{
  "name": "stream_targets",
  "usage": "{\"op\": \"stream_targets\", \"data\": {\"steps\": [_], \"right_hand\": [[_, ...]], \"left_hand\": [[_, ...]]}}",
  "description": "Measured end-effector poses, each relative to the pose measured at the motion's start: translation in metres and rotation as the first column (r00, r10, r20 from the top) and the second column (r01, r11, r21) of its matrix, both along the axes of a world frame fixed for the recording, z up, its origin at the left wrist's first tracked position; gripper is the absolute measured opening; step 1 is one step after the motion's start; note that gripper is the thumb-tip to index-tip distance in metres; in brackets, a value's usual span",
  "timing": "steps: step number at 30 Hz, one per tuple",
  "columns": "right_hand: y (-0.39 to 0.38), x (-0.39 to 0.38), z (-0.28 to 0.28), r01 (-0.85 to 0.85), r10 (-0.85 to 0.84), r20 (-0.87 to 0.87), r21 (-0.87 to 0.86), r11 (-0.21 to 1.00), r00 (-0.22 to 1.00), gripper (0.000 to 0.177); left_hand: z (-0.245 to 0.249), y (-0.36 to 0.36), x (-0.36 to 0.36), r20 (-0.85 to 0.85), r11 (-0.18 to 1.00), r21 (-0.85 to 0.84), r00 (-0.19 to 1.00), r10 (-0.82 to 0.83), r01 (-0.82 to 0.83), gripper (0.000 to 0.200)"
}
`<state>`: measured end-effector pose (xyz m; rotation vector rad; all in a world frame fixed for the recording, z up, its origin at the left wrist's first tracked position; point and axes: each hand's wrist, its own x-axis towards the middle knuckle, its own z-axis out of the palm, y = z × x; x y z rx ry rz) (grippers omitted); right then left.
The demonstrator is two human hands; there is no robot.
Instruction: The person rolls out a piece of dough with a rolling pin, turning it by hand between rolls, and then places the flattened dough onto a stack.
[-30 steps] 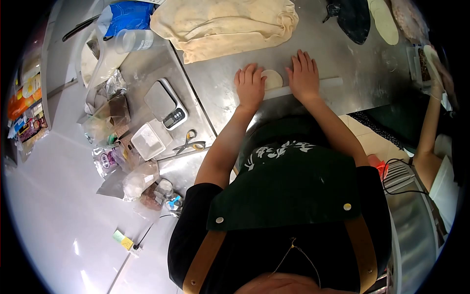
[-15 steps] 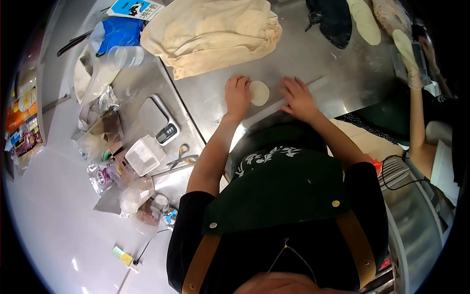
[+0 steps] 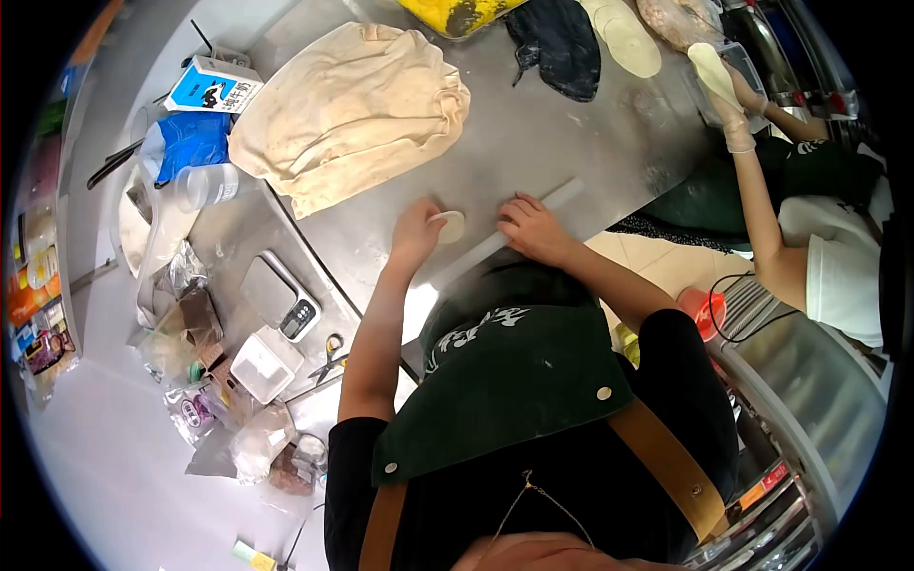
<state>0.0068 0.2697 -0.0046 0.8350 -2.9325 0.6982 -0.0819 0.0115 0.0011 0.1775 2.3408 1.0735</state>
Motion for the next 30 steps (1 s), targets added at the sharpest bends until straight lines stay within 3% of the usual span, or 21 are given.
{"op": "stream_targets", "data": {"steps": [2,5,8,15,20,25,30], "right_hand": [[0.003,0.006,-0.003,0.021,-0.021,0.008,-0.009,1.000,1.000,0.030],[0.006,0.009,-0.007,0.042,-0.042,0.016,-0.023,0.999,0.999,0.030],[0.008,0.002,-0.005,0.052,-0.052,0.014,-0.010,0.999,0.999,0.032],[0.001,-0.024,0.006,0.073,-0.075,-0.020,-0.078,0.994,0.997,0.036],[-0.007,-0.040,-0.002,0.031,-0.033,-0.018,-0.072,0.997,0.999,0.035],[-0.032,-0.050,-0.012,0.310,-0.308,-0.053,0.040,0.950,0.950,0.042],[-0.043,-0.039,-0.024,0.439,-0.433,-0.088,0.083,0.894,0.897,0.048]], "left_hand": [[-0.001,-0.001,0.006,0.103,0.986,0.107,0.987,0.120,-0.131,0.020],[-0.021,0.001,0.011,0.048,0.956,0.152,0.968,0.245,-0.249,0.017],[-0.020,0.005,0.016,-0.272,0.980,-0.104,0.952,0.138,-0.171,0.016],[0.001,-0.003,0.015,-0.487,0.957,-0.028,0.840,0.238,-0.287,0.015],[0.000,0.007,0.014,-0.649,0.964,-0.076,0.747,0.144,-0.253,0.023],[-0.025,0.019,0.019,-0.764,0.945,-0.119,0.636,0.109,-0.305,0.035],[-0.027,0.020,0.040,-0.723,0.943,-0.163,0.685,0.085,-0.290,0.039]]}}
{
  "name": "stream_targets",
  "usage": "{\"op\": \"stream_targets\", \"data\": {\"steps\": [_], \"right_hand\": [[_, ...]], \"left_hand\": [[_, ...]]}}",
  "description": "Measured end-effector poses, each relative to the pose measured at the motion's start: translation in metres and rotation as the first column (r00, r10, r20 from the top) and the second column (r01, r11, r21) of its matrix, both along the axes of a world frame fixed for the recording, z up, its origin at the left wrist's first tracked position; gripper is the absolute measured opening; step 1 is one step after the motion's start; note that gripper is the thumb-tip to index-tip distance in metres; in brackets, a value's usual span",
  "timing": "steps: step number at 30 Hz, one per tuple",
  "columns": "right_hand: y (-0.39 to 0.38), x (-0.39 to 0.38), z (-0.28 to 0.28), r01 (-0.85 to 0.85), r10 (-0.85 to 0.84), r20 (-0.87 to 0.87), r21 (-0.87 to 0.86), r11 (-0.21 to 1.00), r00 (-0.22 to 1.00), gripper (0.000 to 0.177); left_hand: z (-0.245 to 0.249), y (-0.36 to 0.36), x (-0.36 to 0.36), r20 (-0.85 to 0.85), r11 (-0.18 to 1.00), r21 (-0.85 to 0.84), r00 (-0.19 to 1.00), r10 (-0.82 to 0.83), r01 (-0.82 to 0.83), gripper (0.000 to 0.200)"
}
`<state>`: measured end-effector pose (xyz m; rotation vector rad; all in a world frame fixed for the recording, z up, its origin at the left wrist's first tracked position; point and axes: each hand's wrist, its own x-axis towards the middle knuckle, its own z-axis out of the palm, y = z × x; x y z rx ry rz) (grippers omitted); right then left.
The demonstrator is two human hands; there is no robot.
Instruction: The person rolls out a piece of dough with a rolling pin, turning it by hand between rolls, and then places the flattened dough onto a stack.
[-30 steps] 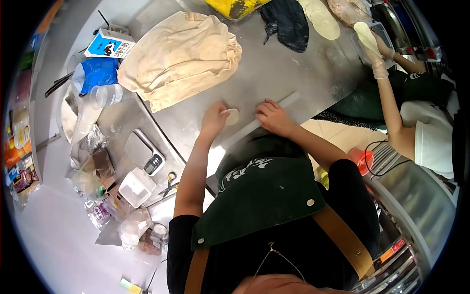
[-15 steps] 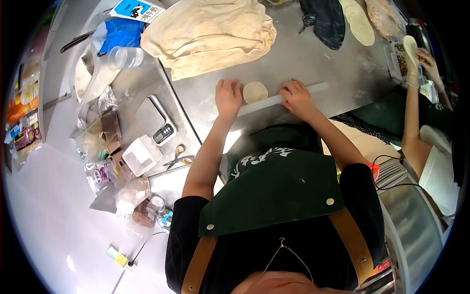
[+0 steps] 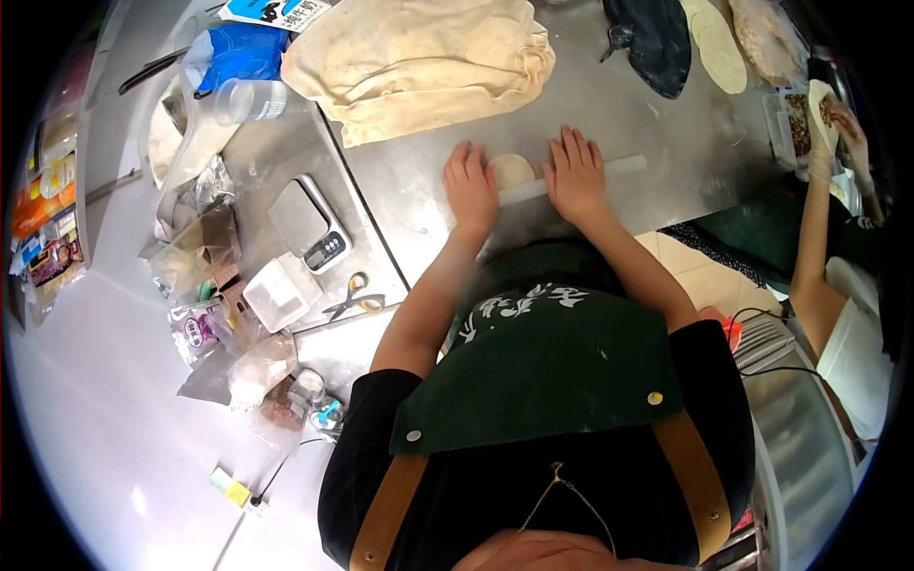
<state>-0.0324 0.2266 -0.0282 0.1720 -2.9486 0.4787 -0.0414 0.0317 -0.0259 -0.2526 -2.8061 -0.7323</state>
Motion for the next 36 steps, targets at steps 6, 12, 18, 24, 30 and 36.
{"op": "stream_targets", "data": {"steps": [6,12,18,24,30,36], "right_hand": [[-0.005,-0.018,0.002,0.048,-0.050,0.044,0.053,0.997,0.998,0.049],[-0.003,0.000,-0.005,0.039,-0.042,0.049,0.050,0.998,0.998,0.053],[-0.013,-0.031,0.004,0.059,-0.060,0.020,0.010,0.998,0.998,0.055],[0.021,0.026,-0.001,-0.247,0.249,0.007,-0.104,0.964,0.969,0.054],[0.032,0.040,0.003,-0.344,0.351,0.024,-0.145,0.928,0.936,0.041],[0.036,0.034,0.017,-0.370,0.379,0.033,-0.149,0.917,0.925,0.036]], "left_hand": [[0.003,0.002,-0.027,-0.067,1.000,-0.012,0.998,0.004,-0.005,0.041],[-0.007,0.000,0.000,-0.028,0.998,-0.049,0.999,-0.028,0.027,0.040],[0.000,-0.002,-0.043,-0.089,0.998,-0.068,0.996,0.004,-0.010,0.032],[-0.003,-0.014,-0.024,0.232,0.969,0.200,0.954,-0.188,0.142,0.021],[0.026,-0.017,-0.041,0.625,0.967,0.244,0.750,-0.214,0.072,0.026],[0.030,-0.027,-0.025,0.789,0.982,0.134,0.614,-0.026,-0.130,0.021]]}}
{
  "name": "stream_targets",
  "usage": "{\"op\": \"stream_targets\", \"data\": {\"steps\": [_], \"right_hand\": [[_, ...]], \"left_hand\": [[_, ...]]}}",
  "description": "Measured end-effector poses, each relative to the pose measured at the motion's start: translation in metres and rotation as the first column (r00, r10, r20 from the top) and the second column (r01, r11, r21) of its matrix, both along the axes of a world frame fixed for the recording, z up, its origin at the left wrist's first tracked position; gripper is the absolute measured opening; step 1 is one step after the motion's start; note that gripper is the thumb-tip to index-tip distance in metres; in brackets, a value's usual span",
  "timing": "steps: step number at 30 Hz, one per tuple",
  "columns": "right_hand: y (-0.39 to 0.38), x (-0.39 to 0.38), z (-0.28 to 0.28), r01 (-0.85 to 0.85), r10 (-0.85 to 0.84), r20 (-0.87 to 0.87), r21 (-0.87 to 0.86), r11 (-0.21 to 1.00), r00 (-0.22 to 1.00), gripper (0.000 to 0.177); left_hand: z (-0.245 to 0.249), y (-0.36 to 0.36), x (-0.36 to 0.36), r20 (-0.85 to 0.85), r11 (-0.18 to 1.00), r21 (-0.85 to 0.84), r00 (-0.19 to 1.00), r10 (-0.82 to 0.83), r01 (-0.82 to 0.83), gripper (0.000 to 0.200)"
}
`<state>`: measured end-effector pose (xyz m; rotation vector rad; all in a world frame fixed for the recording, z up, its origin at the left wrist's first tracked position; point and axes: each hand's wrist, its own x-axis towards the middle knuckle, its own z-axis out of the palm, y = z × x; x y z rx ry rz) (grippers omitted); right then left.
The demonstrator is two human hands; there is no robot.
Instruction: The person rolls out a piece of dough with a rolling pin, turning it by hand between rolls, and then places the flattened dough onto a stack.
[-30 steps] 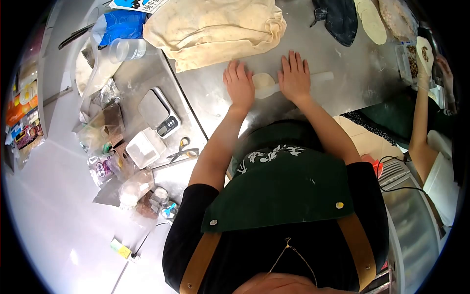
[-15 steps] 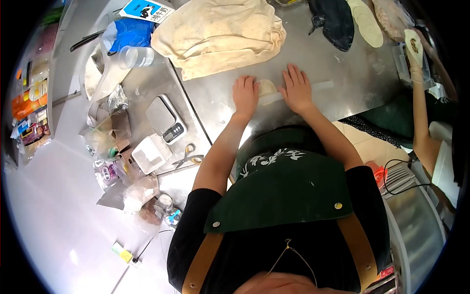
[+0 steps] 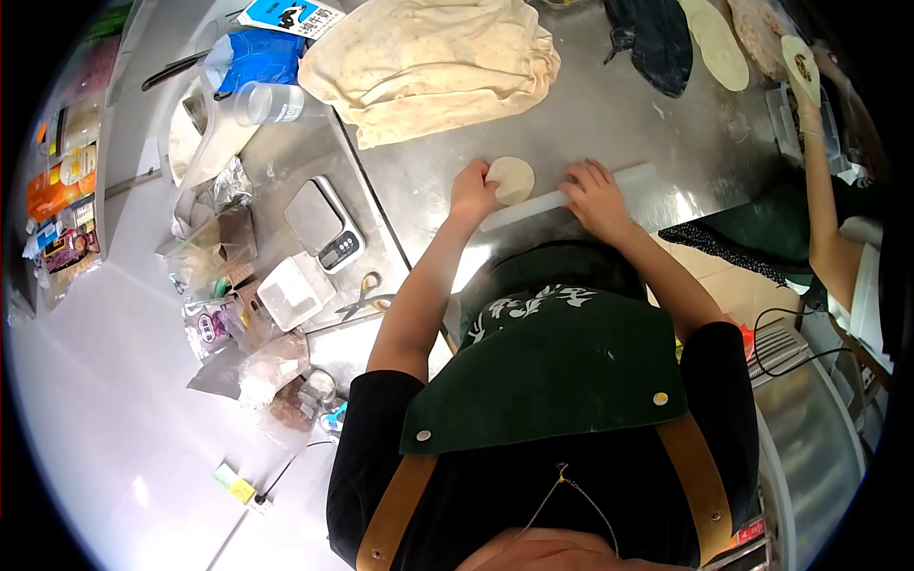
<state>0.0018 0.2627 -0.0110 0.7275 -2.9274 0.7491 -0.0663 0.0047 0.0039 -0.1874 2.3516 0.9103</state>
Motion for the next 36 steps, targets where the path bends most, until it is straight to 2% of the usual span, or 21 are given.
{"op": "stream_targets", "data": {"steps": [4,8,10,11,13,16,20,23,24,27,28,31,34,36], "right_hand": [[-0.011,-0.019,0.006,-0.051,0.051,-0.038,-0.004,0.999,0.998,0.035],[-0.028,-0.036,-0.010,-0.003,0.003,-0.049,0.002,1.000,0.999,0.037],[-0.043,-0.047,-0.013,0.160,-0.155,-0.074,0.074,0.984,0.985,0.040],[-0.049,-0.048,-0.014,0.241,-0.232,-0.087,0.108,0.964,0.969,0.041],[-0.051,-0.044,-0.016,0.256,-0.249,-0.075,0.115,0.960,0.966,0.044],[-0.050,-0.042,-0.020,0.264,-0.254,-0.078,0.158,0.952,0.964,0.048],[-0.060,-0.068,-0.005,0.310,-0.303,-0.067,0.220,0.925,0.951,0.051],[-0.058,-0.064,-0.017,0.298,-0.288,-0.086,0.158,0.941,0.954,0.053],[-0.052,-0.061,-0.020,0.266,-0.257,-0.079,0.130,0.955,0.963,0.055],[-0.035,-0.025,-0.018,0.144,-0.142,-0.033,0.047,0.989,0.989,0.058],[-0.028,-0.019,-0.015,0.100,-0.099,-0.027,0.012,0.995,0.995,0.057],[-0.013,-0.007,-0.011,-0.029,0.029,0.002,-0.008,1.000,1.000,0.050],[-0.006,-0.006,-0.008,-0.079,0.079,0.018,-0.001,0.997,0.997,0.042],[-0.003,-0.004,-0.004,-0.069,0.069,0.024,-0.003,0.998,0.997,0.039]], "left_hand": [[0.014,-0.001,0.009,-0.113,0.968,-0.241,0.988,-0.101,0.072,0.022],[0.005,-0.002,0.007,-0.538,0.977,-0.212,0.835,-0.117,-0.001,0.023],[-0.003,0.002,0.004,-0.676,0.990,-0.142,0.731,-0.092,-0.007,0.024],[-0.007,0.006,0.005,-0.713,0.986,-0.167,0.692,-0.111,-0.013,0.025],[-0.019,0.011,0.009,-0.781,0.976,-0.215,0.604,-0.158,-0.023,0.029],[-0.034,0.008,0.023,-0.764,0.970,-0.243,0.620,-0.182,-0.015,0.034],[-0.029,0.004,-0.001,-0.827,0.962,-0.272,0.516,-0.224,-0.018,0.033],[-0.039,-0.001,-0.007,-0.793,0.965,-0.261,0.571,-0.213,-0.003,0.031],[-0.040,0.002,-0.005,-0.810,0.977,-0.215,0.558,-0.180,0.003,0.027],[-0.030,0.007,-0.002,-0.695,0.983,0.031,0.710,-0.110,0.182,0.020],[-0.020,0.011,-0.005,-0.673,0.982,0.051,0.733,-0.100,0.180,0.016],[-0.012,0.004,-0.019,-0.373,0.958,-0.032,0.886,-0.275,0.284,0.020],[0.006,0.005,-0.022,-0.326,0.931,-0.126,0.872,-0.365,0.343,0.017],[0.022,0.005,-0.020,-0.225,0.955,0.051,0.935,-0.273,0.292,0.018]]}}
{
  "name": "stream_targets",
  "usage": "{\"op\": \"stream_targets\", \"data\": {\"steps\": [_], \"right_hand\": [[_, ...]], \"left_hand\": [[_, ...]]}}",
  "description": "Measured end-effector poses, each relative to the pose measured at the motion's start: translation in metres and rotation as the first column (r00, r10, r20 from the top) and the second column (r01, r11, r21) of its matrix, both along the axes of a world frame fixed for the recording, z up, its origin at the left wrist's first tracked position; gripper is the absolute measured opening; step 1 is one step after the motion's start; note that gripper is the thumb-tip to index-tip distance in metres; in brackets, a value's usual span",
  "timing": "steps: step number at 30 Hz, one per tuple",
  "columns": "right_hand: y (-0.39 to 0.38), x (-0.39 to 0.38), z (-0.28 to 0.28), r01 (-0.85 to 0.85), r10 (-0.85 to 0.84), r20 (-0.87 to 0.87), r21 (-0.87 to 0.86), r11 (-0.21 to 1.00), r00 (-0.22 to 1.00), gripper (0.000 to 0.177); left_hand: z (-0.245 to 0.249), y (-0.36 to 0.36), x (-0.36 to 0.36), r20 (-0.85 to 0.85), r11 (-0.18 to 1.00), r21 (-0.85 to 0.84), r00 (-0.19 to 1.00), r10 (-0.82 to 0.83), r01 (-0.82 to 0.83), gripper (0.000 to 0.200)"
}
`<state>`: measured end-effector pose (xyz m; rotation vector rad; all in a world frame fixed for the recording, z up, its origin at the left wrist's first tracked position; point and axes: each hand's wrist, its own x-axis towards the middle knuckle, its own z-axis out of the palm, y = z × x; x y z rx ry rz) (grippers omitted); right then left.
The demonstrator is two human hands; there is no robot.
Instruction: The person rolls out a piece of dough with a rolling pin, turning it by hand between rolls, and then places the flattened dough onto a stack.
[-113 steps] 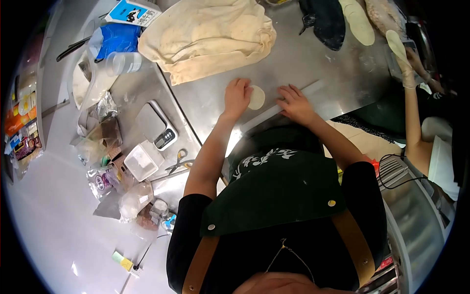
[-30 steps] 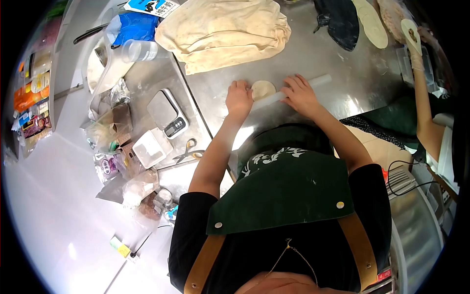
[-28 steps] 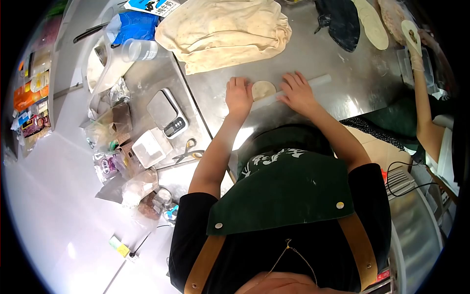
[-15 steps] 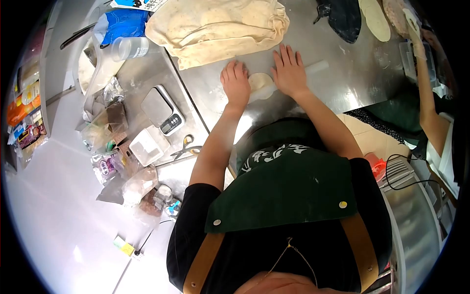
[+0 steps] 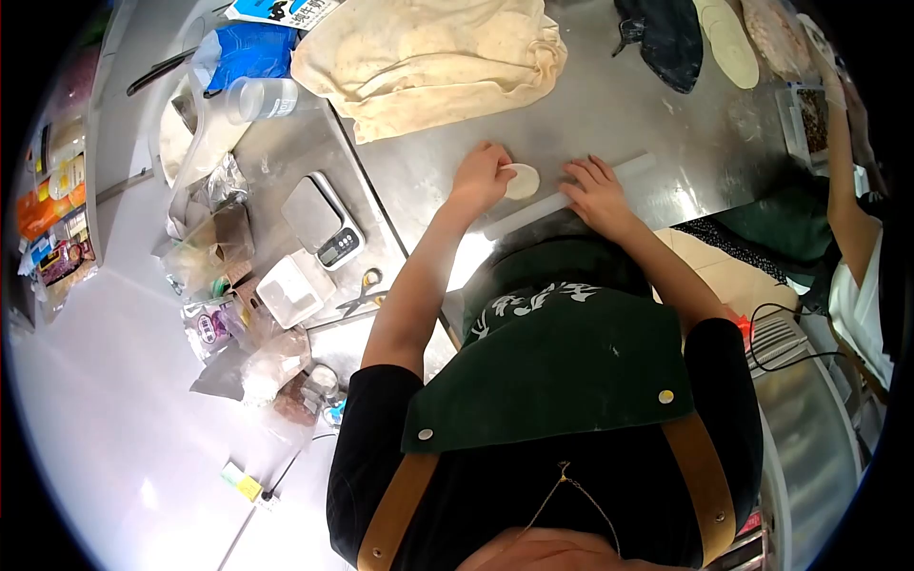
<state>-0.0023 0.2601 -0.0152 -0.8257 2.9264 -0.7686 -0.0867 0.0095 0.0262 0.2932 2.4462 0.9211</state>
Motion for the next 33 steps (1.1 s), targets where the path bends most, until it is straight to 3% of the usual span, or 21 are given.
{"op": "stream_targets", "data": {"steps": [1,4,7,11,14,17,22,28,33], "right_hand": [[0.002,0.002,0.002,0.011,-0.011,0.002,-0.001,1.000,1.000,0.038],[0.003,0.005,0.010,0.036,-0.036,0.026,-0.001,0.999,0.999,0.036],[0.001,-0.010,0.018,0.048,-0.048,0.009,0.010,0.999,0.999,0.036],[-0.006,-0.029,0.012,0.003,-0.004,-0.047,-0.016,1.000,0.999,0.035],[-0.016,-0.039,-0.004,0.103,-0.103,0.006,0.056,0.993,0.995,0.040],[-0.033,-0.051,-0.011,0.346,-0.335,-0.112,0.102,0.933,0.936,0.044],[-0.044,-0.063,-0.018,0.455,-0.441,-0.115,0.161,0.876,0.890,0.049],[-0.041,-0.042,-0.020,0.444,-0.435,-0.089,0.192,0.875,0.896,0.052],[-0.055,-0.076,-0.011,0.482,-0.485,-0.040,0.209,0.851,0.874,0.056]], "left_hand": [[0.004,0.000,0.001,0.085,0.997,0.065,0.996,0.028,-0.033,0.019],[-0.010,-0.001,0.006,0.248,0.980,0.029,0.952,0.182,-0.195,0.015],[-0.021,0.003,0.017,0.022,0.976,-0.111,0.982,0.190,-0.186,0.013],[-0.019,0.002,0.021,-0.211,0.959,-0.055,0.942,0.262,-0.279,0.014],[-0.021,0.004,0.024,-0.364,0.954,0.004,0.888,0.281,-0.300,0.019],[-0.032,0.015,0.036,-0.550,0.955,0.010,0.796,0.252,-0.296,0.027],[-0.053,0.023,0.055,-0.640,0.950,-0.095,0.749,0.170,-0.297,0.040],[-0.052,0.028,0.075,-0.597,0.939,-0.054,0.765,0.241,-0.338,0.047],[-0.051,0.020,0.026,-0.672,0.937,-0.065,0.710,0.213,-0.343,0.051]]}}
